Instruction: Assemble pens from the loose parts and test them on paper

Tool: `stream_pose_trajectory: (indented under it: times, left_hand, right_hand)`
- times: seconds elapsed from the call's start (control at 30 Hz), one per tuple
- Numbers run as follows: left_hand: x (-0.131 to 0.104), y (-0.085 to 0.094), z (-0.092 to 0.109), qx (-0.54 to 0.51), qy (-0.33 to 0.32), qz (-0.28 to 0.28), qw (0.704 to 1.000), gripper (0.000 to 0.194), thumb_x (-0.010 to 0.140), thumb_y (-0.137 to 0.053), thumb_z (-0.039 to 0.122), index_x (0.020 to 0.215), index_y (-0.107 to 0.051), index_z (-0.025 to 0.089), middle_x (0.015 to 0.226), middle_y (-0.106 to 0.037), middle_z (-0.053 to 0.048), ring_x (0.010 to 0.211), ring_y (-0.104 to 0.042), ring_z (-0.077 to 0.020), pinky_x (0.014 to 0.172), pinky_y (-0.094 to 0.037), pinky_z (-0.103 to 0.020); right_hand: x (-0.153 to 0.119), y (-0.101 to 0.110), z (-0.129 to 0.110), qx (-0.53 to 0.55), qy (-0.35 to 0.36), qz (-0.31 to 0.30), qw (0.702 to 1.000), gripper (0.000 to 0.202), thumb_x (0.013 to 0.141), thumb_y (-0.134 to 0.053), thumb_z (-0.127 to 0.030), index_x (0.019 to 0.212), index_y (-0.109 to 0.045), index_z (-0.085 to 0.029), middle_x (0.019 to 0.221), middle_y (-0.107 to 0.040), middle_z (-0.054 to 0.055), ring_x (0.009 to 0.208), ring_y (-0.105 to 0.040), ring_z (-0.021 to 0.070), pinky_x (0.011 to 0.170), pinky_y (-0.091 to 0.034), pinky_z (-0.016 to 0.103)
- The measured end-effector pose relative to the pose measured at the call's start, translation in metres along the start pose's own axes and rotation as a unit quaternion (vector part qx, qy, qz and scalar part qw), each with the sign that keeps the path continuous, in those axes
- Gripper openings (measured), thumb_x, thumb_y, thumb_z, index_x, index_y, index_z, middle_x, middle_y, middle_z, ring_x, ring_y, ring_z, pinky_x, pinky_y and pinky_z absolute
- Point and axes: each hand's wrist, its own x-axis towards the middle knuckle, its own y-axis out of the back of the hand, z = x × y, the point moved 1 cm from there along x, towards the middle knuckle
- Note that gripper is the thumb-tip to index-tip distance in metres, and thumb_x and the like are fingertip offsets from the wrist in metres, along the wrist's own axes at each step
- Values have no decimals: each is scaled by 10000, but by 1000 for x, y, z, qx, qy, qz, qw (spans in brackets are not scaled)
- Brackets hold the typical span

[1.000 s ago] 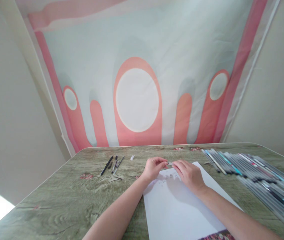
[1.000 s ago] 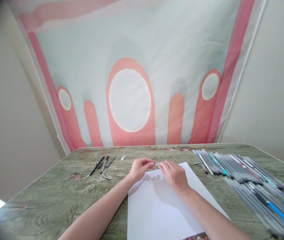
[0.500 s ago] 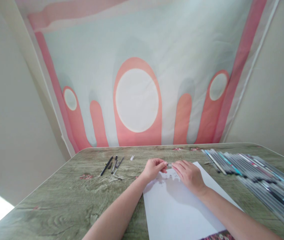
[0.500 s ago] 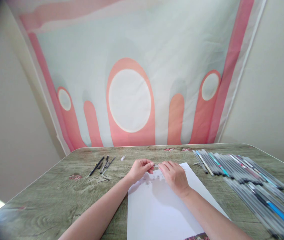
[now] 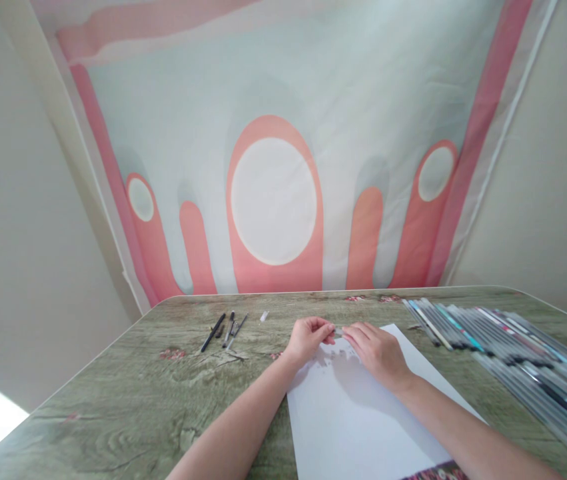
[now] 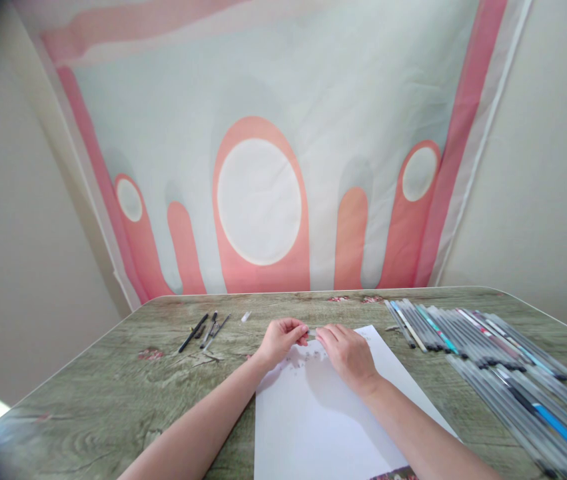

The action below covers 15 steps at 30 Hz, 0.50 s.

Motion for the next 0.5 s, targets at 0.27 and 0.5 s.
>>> stream_pose_trajectory:
  times: [0.27,0.5]
  left_hand:
    - [-2,1,3,-43,-5,-26,999,388,657,-637,430,876,-636,110,731,-654,-57,660,-592,-136,672,-465,-256]
    - [-3,-1,3,-23,-37,-29,999,325,697,-604,418,822,-582,119,693,-593,-23,622,-555,-106,620,-438,-226]
  right_hand:
    - [-1,-3,2,0,-44,20,999,229,881,-408,-270,918,-613,-174,772,-635,38,698,-588,118,621,-379,211]
    - [-1,-2,0,12,-50,8,999,229,877,-416,-265,949,-616,-178,766,-629,44,717,-579,132,651,-377,222]
